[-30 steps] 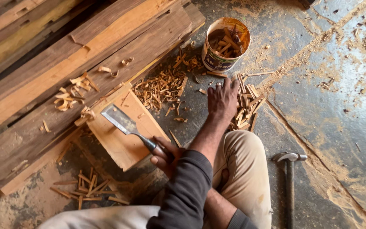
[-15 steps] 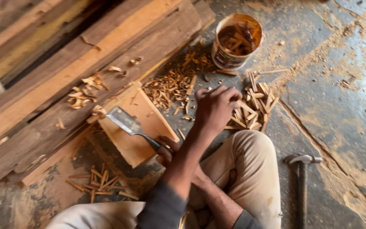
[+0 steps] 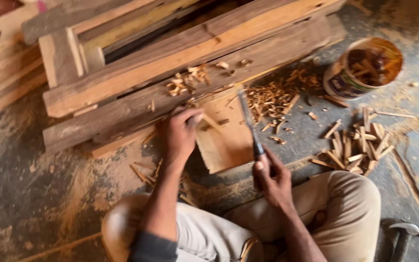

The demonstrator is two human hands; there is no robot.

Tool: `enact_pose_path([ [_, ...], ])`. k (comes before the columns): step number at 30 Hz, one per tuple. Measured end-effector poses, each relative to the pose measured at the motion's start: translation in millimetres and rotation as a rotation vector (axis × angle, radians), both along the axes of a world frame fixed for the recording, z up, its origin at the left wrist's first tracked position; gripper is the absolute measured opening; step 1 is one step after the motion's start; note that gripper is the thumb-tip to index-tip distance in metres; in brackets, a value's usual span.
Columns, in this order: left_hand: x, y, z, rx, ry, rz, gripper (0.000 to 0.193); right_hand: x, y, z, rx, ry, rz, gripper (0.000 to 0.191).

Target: The person sits cross-legged on the floor and uses a chisel and mallet to carve a small rectangular piece of wood. They repeatedly strike the chisel to remove wood shavings and shape the piece.

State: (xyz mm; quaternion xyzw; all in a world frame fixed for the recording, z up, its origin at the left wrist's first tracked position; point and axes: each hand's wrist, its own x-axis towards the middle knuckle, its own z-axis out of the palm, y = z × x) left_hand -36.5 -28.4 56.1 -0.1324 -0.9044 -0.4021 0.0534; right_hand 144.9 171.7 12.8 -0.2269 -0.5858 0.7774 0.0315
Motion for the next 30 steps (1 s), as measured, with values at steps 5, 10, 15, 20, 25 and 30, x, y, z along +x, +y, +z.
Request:
enact_pose_path([
  [5,-24.6,27.0,-52.4,0.166,0.190,-0.014,0.028,-0.7,4.8,-1.8,0.158,-0.014,-0.002,0.061],
  [10,20.9,33.6,-34.3,-0.077,-0.187,0.068,0.019,1.0,4.8,-6.5,0.131,0.005,-0.027,0.060],
  [15,28.0,42.3,-20.6,-0.279,0.145,-0.067,0.034,6.0,5.0,-7.0,0.082,0.034,-0.051,0.061],
  [20,23.5,39.0,-26.9,-0.287,0.198,-0.049,0.024,6.5,6.5,-3.5,0.114,0.024,-0.039,0.064],
  [25,32.4,33.1,-31.9,-0.231,0.212,-0.007,0.020,7.2,7.6,8.1,0.194,-0.003,0.006,0.062],
  [30,31.9,35.3,-33.9,-0.228,0.233,0.039,0.021,16.7,10.9,24.4,0.336,-0.131,0.036,0.062],
])
